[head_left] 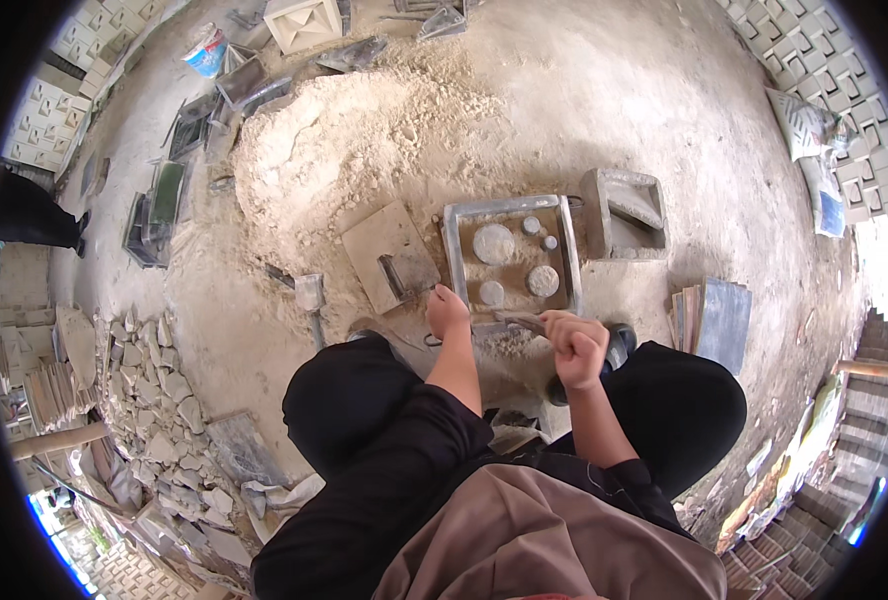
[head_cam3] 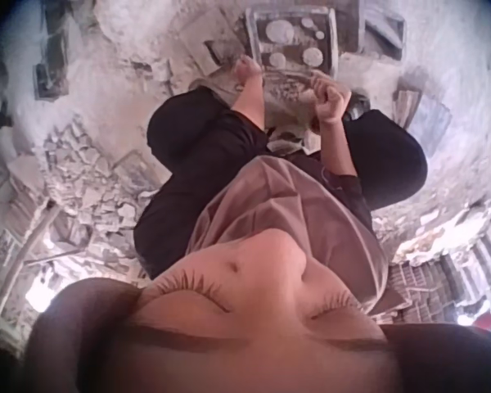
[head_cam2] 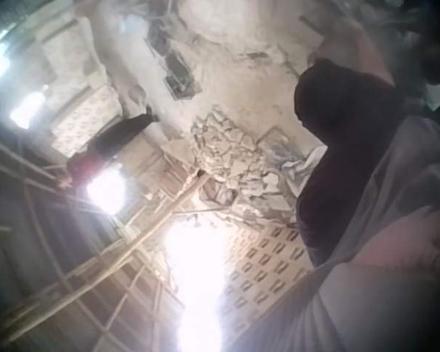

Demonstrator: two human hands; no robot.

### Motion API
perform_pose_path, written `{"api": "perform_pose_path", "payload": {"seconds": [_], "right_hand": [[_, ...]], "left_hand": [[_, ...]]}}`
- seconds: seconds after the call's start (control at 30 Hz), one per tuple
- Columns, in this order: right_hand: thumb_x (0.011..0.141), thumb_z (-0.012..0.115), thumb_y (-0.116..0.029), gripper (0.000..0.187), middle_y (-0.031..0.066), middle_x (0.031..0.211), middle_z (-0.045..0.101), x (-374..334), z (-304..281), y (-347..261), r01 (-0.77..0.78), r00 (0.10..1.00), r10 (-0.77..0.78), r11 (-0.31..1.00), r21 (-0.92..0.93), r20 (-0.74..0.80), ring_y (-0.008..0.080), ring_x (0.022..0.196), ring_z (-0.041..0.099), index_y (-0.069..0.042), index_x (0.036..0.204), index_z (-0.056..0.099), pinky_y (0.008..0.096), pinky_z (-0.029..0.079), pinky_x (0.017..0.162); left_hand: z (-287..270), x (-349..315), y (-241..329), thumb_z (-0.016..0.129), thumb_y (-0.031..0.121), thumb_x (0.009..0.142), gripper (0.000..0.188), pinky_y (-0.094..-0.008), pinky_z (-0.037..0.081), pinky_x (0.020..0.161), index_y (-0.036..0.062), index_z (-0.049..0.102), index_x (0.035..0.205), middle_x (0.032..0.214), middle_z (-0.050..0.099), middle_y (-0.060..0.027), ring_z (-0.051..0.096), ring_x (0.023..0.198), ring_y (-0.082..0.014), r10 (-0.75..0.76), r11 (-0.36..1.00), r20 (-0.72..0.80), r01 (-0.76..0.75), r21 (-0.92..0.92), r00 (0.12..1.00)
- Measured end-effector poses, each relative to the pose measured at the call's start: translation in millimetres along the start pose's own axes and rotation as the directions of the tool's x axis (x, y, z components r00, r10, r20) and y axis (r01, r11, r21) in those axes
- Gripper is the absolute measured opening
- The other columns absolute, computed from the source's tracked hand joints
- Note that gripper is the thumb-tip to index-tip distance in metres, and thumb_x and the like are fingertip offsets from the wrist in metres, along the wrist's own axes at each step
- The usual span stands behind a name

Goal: The person uses a small metal tool to compress and shape sand-like material into circular molds within a square frame. They repeatedly press the tool into different sections of the mold by hand.

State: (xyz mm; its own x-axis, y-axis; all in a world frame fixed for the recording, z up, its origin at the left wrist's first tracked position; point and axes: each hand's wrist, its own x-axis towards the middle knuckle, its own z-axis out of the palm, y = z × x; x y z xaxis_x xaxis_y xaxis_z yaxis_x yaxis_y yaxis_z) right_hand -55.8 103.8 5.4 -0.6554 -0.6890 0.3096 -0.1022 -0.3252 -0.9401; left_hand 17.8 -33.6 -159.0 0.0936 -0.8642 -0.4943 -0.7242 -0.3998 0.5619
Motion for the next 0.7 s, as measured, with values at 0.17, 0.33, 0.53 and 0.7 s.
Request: {"api": "perform_pose_path", "payload": {"seconds": [0.17, 0.33, 0.53, 0.7], "right_hand": [[0.075, 0.037, -0.021, 0.035, 0.0036, 0.044, 0.034, 0.9, -6.2, 6.1, 0.017, 1.0, -0.017, 1.0, 0.004, -0.026, 0.0166, 0.045, 0.035, -0.004, 0.046, 0.028, 0.0355, 0.037, 0.079], [0.078, 0.036, -0.024, 0.038, 0.0034, 0.045, 0.033, 11.1, -5.4, 6.5, 0.012, 0.996, -0.022, 0.994, -0.112, -0.085, 0.0159, 0.046, 0.035, -0.005, 0.046, 0.026, 0.035, 0.036, 0.08], [0.08, 0.035, -0.024, 0.039, 0.0028, 0.045, 0.032, 6.3, -6.1, 5.8, -0.04, 0.993, 0.016, 0.979, -0.202, -0.115, 0.015, 0.046, 0.035, -0.007, 0.047, 0.024, 0.0351, 0.034, 0.085], [0.076, 0.04, -0.023, 0.036, 0.0026, 0.046, 0.035, 9.3, -9.7, 6.2, 0.116, 0.993, -0.119, 0.947, -0.298, 0.007, 0.015, 0.046, 0.037, -0.003, 0.047, 0.03, 0.0359, 0.034, 0.087]], "left_hand": [[0.6, 1.8, -1.9, 0.028, 0.039, 0.087, 0.046, -0.0493, 0.041, 0.076, 0.0056, 0.06, 0.092, 0.094, 0.06, -0.0185, 0.054, 0.089, -0.0396, 0.027, 1.0, -0.011, -0.027, 0.006, 1.0], [0.7, 3.8, -2.3, 0.028, 0.04, 0.087, 0.047, -0.0486, 0.041, 0.077, 0.0068, 0.06, 0.095, 0.095, 0.06, -0.0182, 0.054, 0.09, -0.0386, 0.039, 0.999, -0.008, -0.039, 0.01, 0.999], [-3.4, -0.3, 2.4, 0.028, 0.04, 0.087, 0.046, -0.0479, 0.042, 0.077, 0.0076, 0.059, 0.095, 0.096, 0.06, -0.0171, 0.055, 0.092, -0.0371, -0.02, 0.999, 0.08, 0.023, -0.025, 0.997], [-2.2, 4.9, -0.7, 0.029, 0.041, 0.087, 0.045, -0.0483, 0.042, 0.076, 0.0079, 0.059, 0.092, 0.095, 0.061, -0.0164, 0.055, 0.09, -0.0369, 0.004, 1.0, 0.053, -0.004, -0.005, 0.999]]}}
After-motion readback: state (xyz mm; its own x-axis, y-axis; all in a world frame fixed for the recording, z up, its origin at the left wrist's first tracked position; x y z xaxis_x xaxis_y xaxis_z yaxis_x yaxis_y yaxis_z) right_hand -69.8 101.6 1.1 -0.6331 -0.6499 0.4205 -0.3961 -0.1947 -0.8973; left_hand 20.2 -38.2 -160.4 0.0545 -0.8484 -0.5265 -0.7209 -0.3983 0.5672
